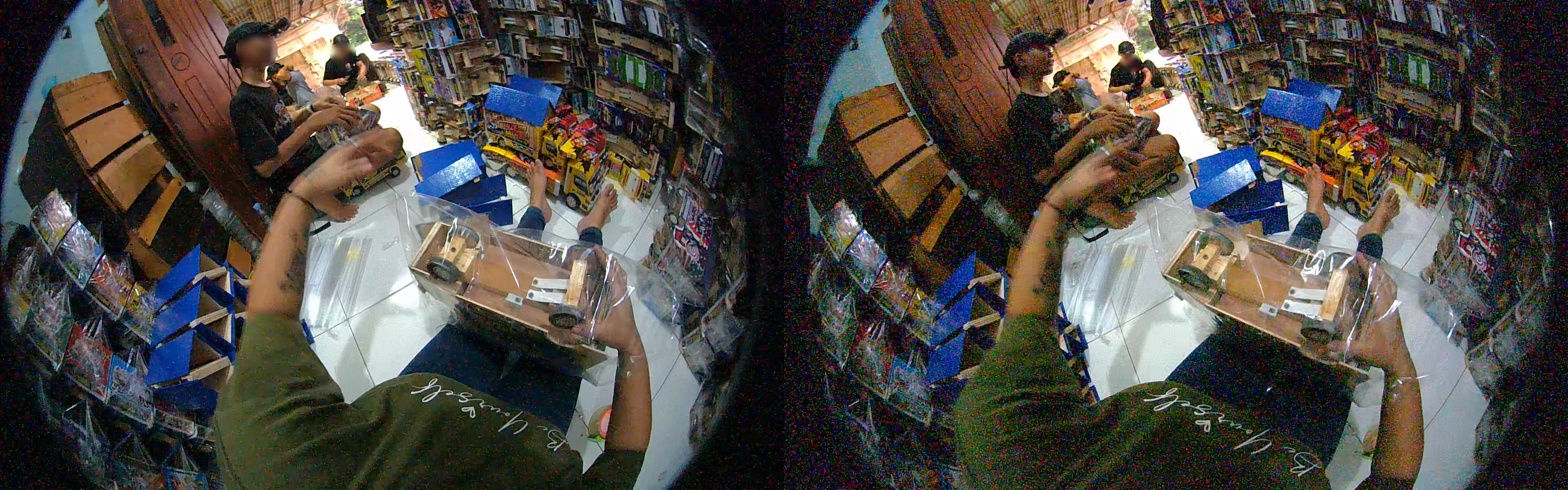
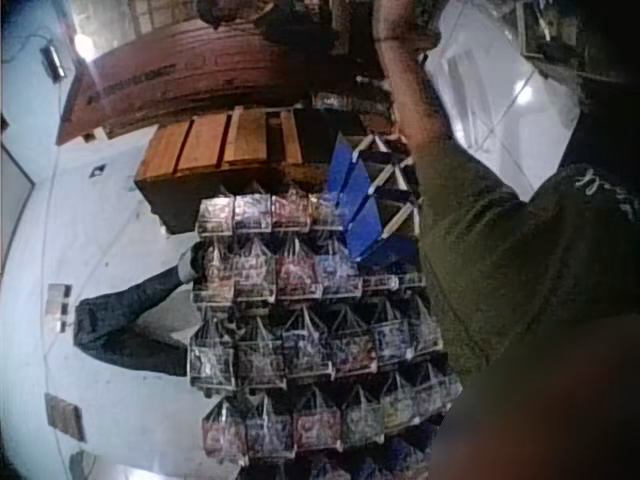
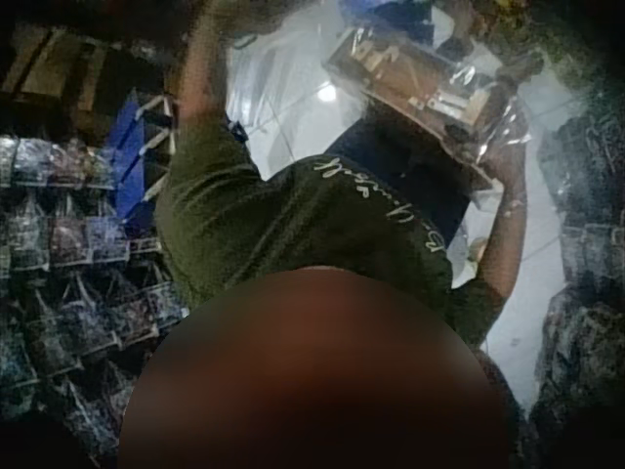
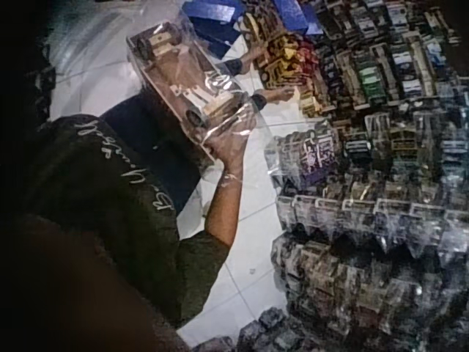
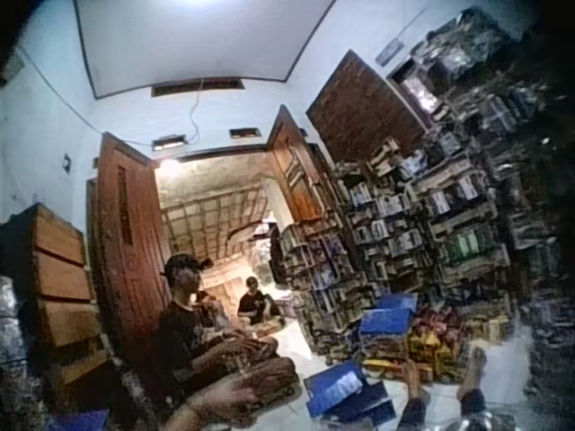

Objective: The person sits on the floor and wraps several toy boxes in clear plastic film using a handheld tape dispenser. They pull the film, wrap it around each box, and secure it with tape, handling multiple items one at a time.

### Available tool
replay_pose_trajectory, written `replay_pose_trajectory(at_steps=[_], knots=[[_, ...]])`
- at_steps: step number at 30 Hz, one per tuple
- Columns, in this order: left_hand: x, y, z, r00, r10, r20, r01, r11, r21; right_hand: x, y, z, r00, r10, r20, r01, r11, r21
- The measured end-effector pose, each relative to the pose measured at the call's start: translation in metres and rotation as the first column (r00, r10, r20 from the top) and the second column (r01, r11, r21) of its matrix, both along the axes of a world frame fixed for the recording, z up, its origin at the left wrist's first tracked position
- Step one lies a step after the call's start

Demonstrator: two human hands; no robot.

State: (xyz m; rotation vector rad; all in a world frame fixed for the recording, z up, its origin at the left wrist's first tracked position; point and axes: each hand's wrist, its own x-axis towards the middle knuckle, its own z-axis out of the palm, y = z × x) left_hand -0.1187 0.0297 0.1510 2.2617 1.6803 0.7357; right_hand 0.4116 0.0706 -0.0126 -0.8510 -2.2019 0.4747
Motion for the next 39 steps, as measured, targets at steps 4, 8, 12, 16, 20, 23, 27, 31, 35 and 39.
replay_pose_trajectory(at_steps=[4,8,12,16,20,23,27,31,35,39], knots=[[0.083,-0.001,-0.07,0.91,-0.275,0.309,0.275,0.96,0.046,-0.003,0.0,0.004,0.997,0.059,-0.06,-0.06,0.998,-0.018],[0.099,0.015,-0.115,0.857,-0.023,0.514,-0.125,0.96,0.252,-0.005,-0.004,0.01,0.998,0.057,-0.037,-0.059,0.997,-0.059],[0.103,0.019,-0.138,0.733,0.257,0.63,-0.453,0.875,0.17,-0.002,-0.007,0.016,0.998,0.049,-0.029,-0.051,0.993,-0.103],[0.106,0.015,-0.135,0.876,0.331,0.351,-0.474,0.725,0.5,0.005,-0.006,0.022,0.988,0.045,-0.147,-0.07,0.983,-0.17],[0.108,0.017,-0.123,0.903,0.38,0.201,-0.427,0.743,0.516,0.012,-0.005,0.025,0.982,-0.011,-0.187,-0.014,0.991,-0.13],[0.105,0.021,-0.117,0.901,0.373,0.22,-0.433,0.752,0.496,0.015,-0.005,0.025,0.992,-0.024,-0.127,0.009,0.993,-0.118],[0.098,0.025,-0.121,0.911,0.304,0.279,-0.396,0.836,0.381,0.018,-0.005,0.022,0.984,-0.029,-0.178,0.002,0.989,-0.15],[0.09,0.025,-0.138,0.834,-0.002,0.552,-0.137,0.968,0.211,0.021,-0.004,0.021,0.982,-0.021,-0.185,-0.019,0.977,-0.214],[0.082,0.027,-0.153,0.831,0.167,0.531,-0.315,0.927,0.202,0.02,-0.003,0.027,0.97,0.007,-0.241,-0.068,0.967,-0.244],[0.079,0.032,-0.158,0.853,0.228,0.47,-0.401,0.862,0.309,0.016,-0.001,0.034,0.98,-0.01,-0.198,-0.034,0.976,-0.216]])
